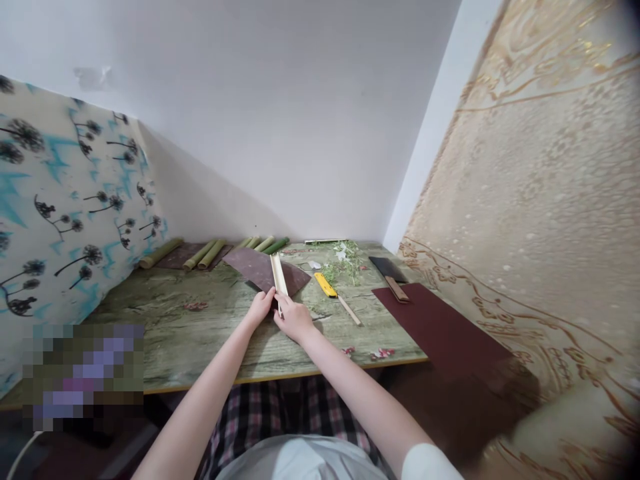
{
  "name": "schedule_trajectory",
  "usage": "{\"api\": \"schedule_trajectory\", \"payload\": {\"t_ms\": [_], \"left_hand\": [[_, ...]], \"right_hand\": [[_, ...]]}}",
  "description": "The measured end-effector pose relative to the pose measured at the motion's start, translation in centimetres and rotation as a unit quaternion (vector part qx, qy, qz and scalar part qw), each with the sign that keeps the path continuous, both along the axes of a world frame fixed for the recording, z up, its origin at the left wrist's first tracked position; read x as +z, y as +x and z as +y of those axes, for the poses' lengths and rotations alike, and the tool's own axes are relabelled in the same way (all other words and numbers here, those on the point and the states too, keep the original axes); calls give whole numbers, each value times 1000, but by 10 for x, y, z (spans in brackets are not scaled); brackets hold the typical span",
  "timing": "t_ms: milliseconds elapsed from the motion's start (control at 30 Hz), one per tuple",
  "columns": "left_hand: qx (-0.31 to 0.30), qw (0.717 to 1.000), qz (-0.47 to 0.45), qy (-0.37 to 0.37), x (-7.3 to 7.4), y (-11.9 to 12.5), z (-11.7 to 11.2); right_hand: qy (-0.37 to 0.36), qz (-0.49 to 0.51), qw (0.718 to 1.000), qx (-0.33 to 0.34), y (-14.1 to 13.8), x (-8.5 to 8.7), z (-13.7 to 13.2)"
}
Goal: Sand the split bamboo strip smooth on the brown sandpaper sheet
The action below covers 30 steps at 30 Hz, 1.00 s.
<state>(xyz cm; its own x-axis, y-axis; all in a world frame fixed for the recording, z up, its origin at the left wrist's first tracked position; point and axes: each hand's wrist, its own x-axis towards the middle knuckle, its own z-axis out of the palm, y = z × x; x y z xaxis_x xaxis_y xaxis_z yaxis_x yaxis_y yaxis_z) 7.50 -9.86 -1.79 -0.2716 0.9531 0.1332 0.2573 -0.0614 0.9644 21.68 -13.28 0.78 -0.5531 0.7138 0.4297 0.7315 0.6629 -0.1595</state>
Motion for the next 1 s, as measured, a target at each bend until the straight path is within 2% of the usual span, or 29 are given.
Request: {"api": "schedule_trajectory", "payload": {"t_ms": [200,433,667,1000], "left_hand": [[-11,999,-44,18,1,0,0],[0,1000,-9,17,1,-1,3],[22,1000,10,9,2,-1,3],[30,999,1,14,-4,-2,6]], "right_hand": [[0,11,1000,19,0,-2,1],[-2,16,1000,15,0,-3,2],[-13,8,1000,-2,0,5,-2],[-15,22,1000,5,0,7,-1]]}}
